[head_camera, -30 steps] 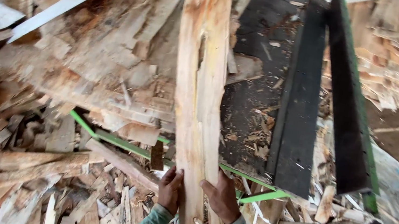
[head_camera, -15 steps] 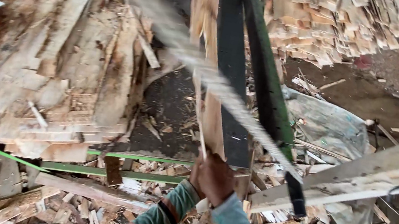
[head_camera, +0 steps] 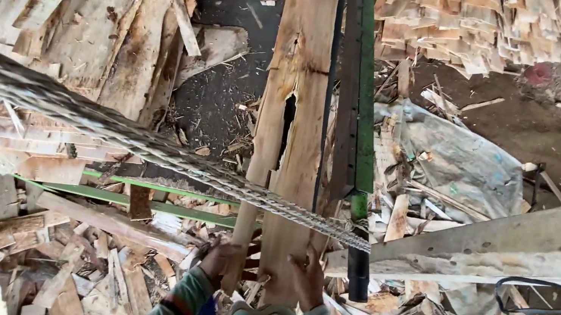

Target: Feeding thin wood veneer strips into a processing machine and sorting them.

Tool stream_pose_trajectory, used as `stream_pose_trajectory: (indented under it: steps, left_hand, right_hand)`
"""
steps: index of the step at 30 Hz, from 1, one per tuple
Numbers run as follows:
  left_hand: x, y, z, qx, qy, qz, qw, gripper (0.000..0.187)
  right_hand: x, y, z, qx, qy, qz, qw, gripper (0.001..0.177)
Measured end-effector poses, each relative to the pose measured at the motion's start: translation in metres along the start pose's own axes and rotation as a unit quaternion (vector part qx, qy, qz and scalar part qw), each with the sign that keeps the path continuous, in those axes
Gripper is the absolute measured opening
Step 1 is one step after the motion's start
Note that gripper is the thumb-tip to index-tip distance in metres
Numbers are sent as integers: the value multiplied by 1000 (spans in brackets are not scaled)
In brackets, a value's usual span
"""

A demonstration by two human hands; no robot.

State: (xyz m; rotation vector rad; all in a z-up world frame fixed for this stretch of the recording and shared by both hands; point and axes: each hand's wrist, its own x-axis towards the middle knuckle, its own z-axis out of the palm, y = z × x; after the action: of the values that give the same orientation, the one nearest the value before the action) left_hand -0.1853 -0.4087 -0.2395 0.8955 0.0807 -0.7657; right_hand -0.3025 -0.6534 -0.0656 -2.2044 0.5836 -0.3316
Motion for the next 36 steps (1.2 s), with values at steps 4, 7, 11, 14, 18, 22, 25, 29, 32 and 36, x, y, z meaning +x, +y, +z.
stream_pose_trajectory:
  steps: [4, 7, 11, 14, 18, 22, 25, 29, 32, 36]
  left_hand:
    - [-45, 83, 91, 23, -39, -149, 988, 35]
    - [-36, 73, 92, -9, -17, -152, 988, 36]
    - [16, 9, 49, 171, -12, -35, 985, 46]
    - [20, 16, 55, 265, -9, 18, 964, 55]
    - [2, 44, 75, 467, -37, -35, 883, 47]
    - [26, 27, 66, 413, -9, 33, 910, 53]
    - [35, 50, 88, 296, -15, 26, 955, 68]
    - [68, 33, 73, 527, -51, 127, 839, 54]
    - [86, 21, 69, 517, -48, 99, 849, 50]
    - [89, 47, 96, 495, -46, 43, 866, 42]
  right_hand:
    - [1, 15, 9, 230, -110, 191, 948, 69]
    - [-1, 8, 8, 265, -125, 182, 939, 66]
    - [6, 12, 1, 243, -136, 155, 948, 67]
    - [9, 40, -27, 320, -121, 152, 927, 60]
    - [33, 35, -91, 550, -77, 176, 813, 50]
    - [21, -99, -184, 592, -72, 226, 770, 65]
    - [29, -97, -189, 480, -125, 191, 847, 73]
    - [38, -116, -187, 383, -172, 160, 893, 82]
    - [39, -135, -189, 304, -147, 211, 917, 72]
    - [41, -141, -193, 291, -150, 225, 918, 61]
